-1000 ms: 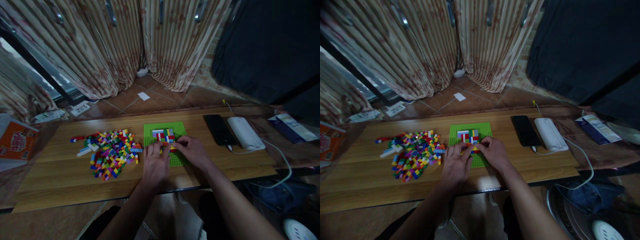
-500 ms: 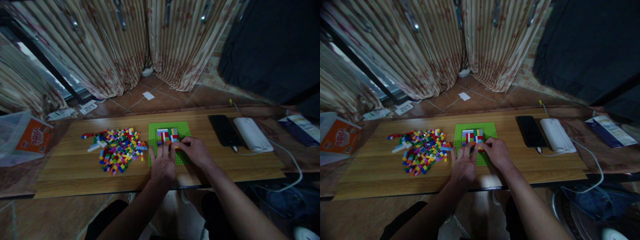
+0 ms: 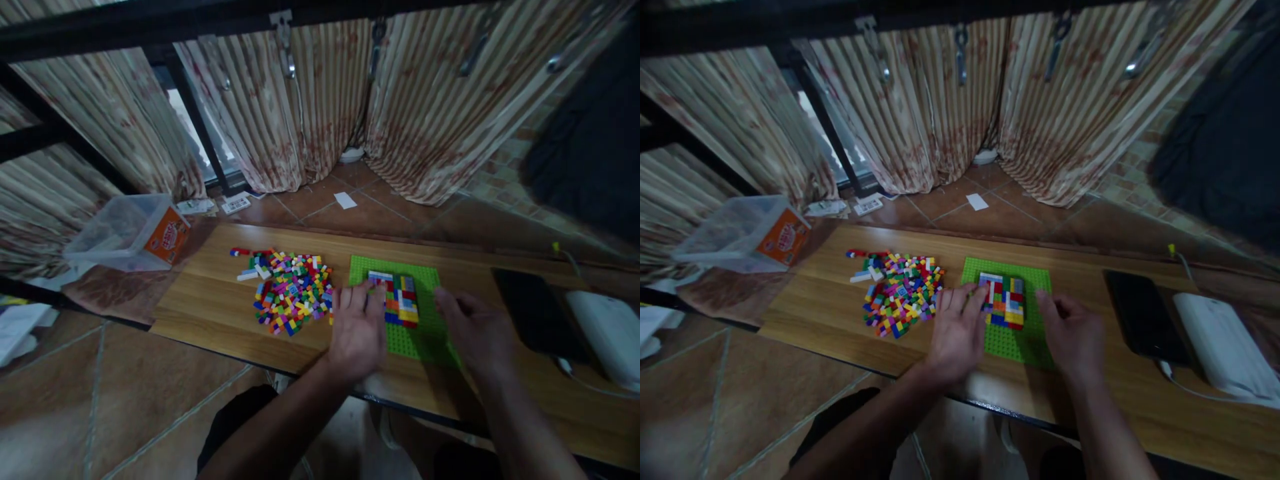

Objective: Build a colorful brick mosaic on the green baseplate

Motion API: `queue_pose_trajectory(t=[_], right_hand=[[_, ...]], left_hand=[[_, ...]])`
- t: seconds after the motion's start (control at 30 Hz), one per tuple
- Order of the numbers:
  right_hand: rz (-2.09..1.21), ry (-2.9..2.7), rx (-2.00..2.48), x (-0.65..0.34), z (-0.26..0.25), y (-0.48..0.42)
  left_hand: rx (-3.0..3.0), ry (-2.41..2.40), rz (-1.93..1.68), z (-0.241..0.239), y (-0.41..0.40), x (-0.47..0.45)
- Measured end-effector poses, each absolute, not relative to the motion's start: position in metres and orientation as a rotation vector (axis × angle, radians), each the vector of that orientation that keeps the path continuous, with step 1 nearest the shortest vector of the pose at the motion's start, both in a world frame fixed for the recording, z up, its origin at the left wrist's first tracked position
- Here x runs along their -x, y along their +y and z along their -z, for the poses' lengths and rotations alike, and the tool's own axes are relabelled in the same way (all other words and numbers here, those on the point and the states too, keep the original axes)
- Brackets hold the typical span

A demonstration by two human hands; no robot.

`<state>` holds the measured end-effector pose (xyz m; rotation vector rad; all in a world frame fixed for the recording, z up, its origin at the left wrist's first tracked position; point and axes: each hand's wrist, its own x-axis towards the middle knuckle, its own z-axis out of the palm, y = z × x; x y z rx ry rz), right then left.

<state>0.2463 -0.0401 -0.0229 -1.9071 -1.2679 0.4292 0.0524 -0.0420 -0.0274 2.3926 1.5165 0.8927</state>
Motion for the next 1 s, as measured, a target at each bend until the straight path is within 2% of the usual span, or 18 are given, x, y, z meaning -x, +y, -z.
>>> queue_pose_trajectory(t=[0.13, 0.3, 0.73, 1.0], right_hand=[[-0.484, -1.349, 1.711, -0.210, 0.020, -0.046], [-0.557, -1.715, 1.463, -0.163, 0.025, -0.054], [-0.328, -2.007, 1.520, -0.121, 0.051, -0.031], [-0.335, -2.028, 1.606, -0.110, 0.050, -0.026]], left_hand=[[-2.119, 1.694, -1.262, 0.014, -0.011, -0.012], [-1.718, 1.877, -1.591, 0.011, 0.017, 0.043], [-1.345, 1.739, -1.582, 0.017, 0.021, 0.063], [-1.305, 1.699, -1.582, 0.018, 0.023, 0.067]])
